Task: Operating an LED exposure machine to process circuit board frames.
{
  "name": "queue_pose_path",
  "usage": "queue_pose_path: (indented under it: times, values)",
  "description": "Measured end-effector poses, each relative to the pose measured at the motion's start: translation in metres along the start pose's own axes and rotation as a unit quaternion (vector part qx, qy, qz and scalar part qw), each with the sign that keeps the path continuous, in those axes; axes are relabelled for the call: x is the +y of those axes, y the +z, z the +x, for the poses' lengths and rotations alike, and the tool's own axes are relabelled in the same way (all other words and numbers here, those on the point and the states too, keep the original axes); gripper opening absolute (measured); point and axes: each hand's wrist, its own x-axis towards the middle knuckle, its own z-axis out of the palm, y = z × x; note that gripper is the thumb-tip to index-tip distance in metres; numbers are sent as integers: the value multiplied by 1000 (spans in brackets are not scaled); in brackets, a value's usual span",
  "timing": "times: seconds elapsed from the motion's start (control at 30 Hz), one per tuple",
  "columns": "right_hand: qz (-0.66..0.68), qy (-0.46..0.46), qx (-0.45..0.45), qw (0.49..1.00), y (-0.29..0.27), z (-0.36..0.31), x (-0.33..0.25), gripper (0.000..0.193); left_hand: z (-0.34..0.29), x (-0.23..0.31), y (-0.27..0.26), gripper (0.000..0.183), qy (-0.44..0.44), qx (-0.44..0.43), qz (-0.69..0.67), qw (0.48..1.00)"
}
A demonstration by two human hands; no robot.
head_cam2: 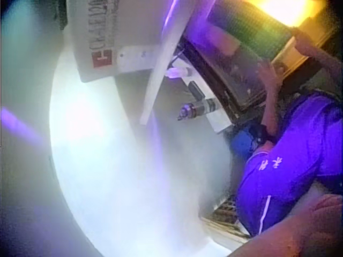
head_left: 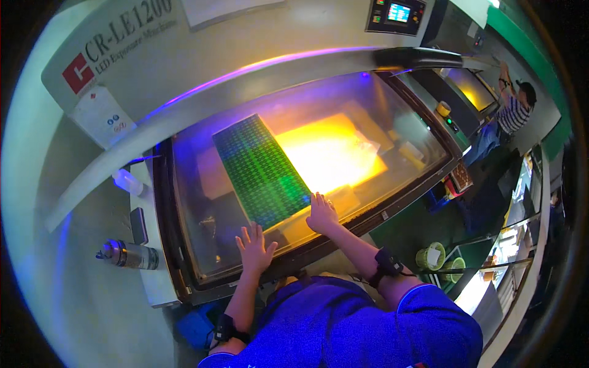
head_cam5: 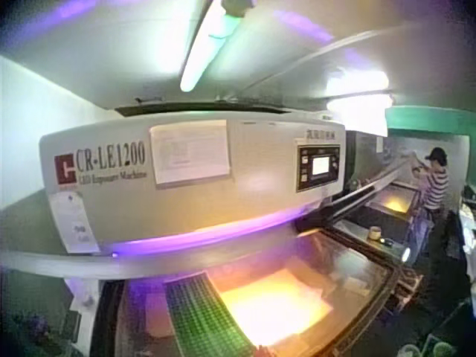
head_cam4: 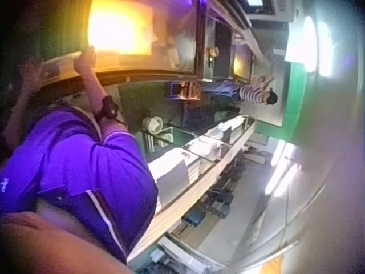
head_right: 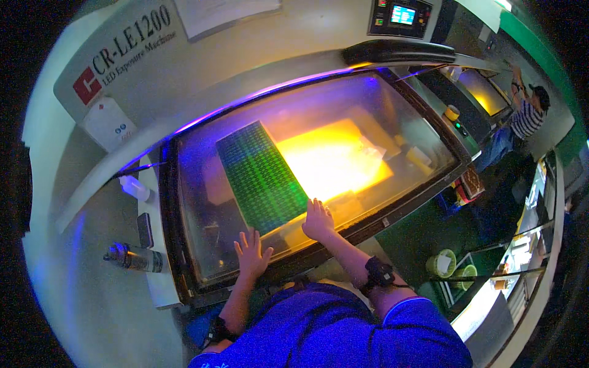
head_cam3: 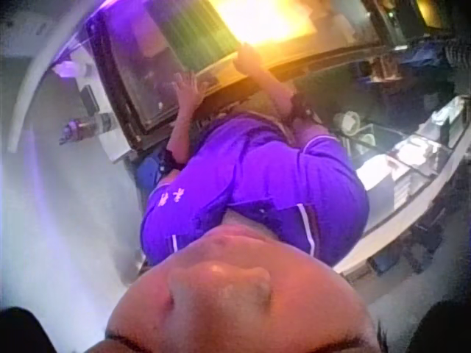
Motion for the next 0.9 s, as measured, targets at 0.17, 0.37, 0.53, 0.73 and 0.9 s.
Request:
queue_pose_path:
  times: [0.17, 0.37, 0.53, 0.73, 0.9]
  values:
    - [137, 182, -57, 972, -26, 24, -24, 76, -19, -21, -6, 85, 55, 9, -70, 996]
    - [332, 202, -170, 906, -22, 28, 1, 69, -36, -39, -13, 84, 95, -9, -82, 992]
    - [405, 236, -174, 866, -4, -42, -2, 59, -37, -45, -13, 80, 156, -20, -101, 982]
    - [539, 395, 15, 744, -2, -239, 23, 53, -43, -16, -26, 72, 190, -47, -36, 980]
    - [570, 440, 245, 649, -62, -422, -2, 47, -60, -30, 14, 62, 233, 89, -61, 966]
